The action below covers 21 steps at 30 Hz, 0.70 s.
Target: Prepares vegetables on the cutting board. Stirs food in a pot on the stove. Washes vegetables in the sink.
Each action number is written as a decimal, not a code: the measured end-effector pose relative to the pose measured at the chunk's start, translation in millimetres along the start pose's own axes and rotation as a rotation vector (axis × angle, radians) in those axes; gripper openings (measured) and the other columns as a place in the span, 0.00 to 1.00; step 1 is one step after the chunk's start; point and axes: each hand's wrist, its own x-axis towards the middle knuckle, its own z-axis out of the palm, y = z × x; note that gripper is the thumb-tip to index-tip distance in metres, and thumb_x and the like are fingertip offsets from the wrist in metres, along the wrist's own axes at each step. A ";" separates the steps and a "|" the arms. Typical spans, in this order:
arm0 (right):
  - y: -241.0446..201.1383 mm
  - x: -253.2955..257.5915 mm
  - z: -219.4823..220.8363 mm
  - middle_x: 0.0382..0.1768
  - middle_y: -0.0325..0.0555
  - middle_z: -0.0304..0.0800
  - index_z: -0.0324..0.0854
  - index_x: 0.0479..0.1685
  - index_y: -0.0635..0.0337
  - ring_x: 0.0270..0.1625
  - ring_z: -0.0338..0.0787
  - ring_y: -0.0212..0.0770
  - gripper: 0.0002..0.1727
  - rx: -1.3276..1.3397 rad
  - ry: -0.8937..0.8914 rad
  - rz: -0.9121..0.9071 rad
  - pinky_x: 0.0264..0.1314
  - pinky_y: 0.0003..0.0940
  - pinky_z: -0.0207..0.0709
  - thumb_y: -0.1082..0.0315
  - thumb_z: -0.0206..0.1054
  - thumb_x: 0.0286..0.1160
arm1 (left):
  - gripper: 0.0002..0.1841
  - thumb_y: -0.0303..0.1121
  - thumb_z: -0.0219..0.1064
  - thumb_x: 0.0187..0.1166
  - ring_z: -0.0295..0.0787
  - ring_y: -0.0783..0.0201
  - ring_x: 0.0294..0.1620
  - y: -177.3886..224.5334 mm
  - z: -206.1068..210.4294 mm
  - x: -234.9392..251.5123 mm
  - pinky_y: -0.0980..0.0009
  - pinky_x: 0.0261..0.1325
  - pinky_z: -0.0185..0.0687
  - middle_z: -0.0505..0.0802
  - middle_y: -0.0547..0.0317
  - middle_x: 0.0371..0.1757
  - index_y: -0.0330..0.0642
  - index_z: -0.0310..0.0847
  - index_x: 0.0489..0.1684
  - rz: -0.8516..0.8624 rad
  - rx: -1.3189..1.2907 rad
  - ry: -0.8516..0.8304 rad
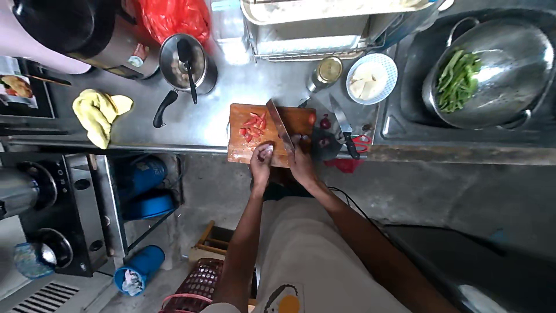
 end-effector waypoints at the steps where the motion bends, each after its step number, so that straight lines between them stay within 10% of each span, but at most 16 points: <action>1: 0.9 -1.6 -1.1 0.34 0.59 0.88 0.75 0.67 0.62 0.38 0.92 0.60 0.24 -0.022 -0.006 -0.012 0.42 0.61 0.85 0.51 0.48 0.95 | 0.19 0.29 0.68 0.83 0.89 0.64 0.49 -2.6 -3.1 -0.4 0.64 0.50 0.88 0.91 0.56 0.60 0.51 0.80 0.72 -0.032 -0.067 0.005; 8: 36.7 -13.9 -19.3 0.37 0.57 0.93 0.79 0.73 0.54 0.40 0.94 0.63 0.22 -0.222 -0.047 -0.249 0.43 0.64 0.86 0.53 0.53 0.92 | 0.17 0.31 0.59 0.90 0.86 0.56 0.71 4.2 -41.4 -10.5 0.56 0.78 0.78 0.88 0.51 0.70 0.39 0.79 0.73 -0.039 -0.525 0.127; 15: 51.3 -3.7 -21.3 0.46 0.59 0.93 0.78 0.75 0.52 0.44 0.94 0.64 0.22 -0.509 -0.144 -0.506 0.43 0.60 0.86 0.62 0.66 0.84 | 0.14 0.25 0.54 0.90 0.87 0.62 0.66 16.9 -101.0 -15.6 0.64 0.74 0.80 0.91 0.55 0.62 0.37 0.78 0.68 0.070 -0.614 0.436; 21: 59.2 17.0 7.2 0.56 0.61 0.88 0.78 0.78 0.50 0.57 0.90 0.63 0.27 -0.439 -0.016 -0.618 0.53 0.59 0.86 0.63 0.73 0.78 | 0.13 0.27 0.58 0.88 0.88 0.68 0.60 41.8 -74.7 -15.3 0.70 0.67 0.83 0.91 0.64 0.60 0.48 0.82 0.64 0.004 -0.674 0.232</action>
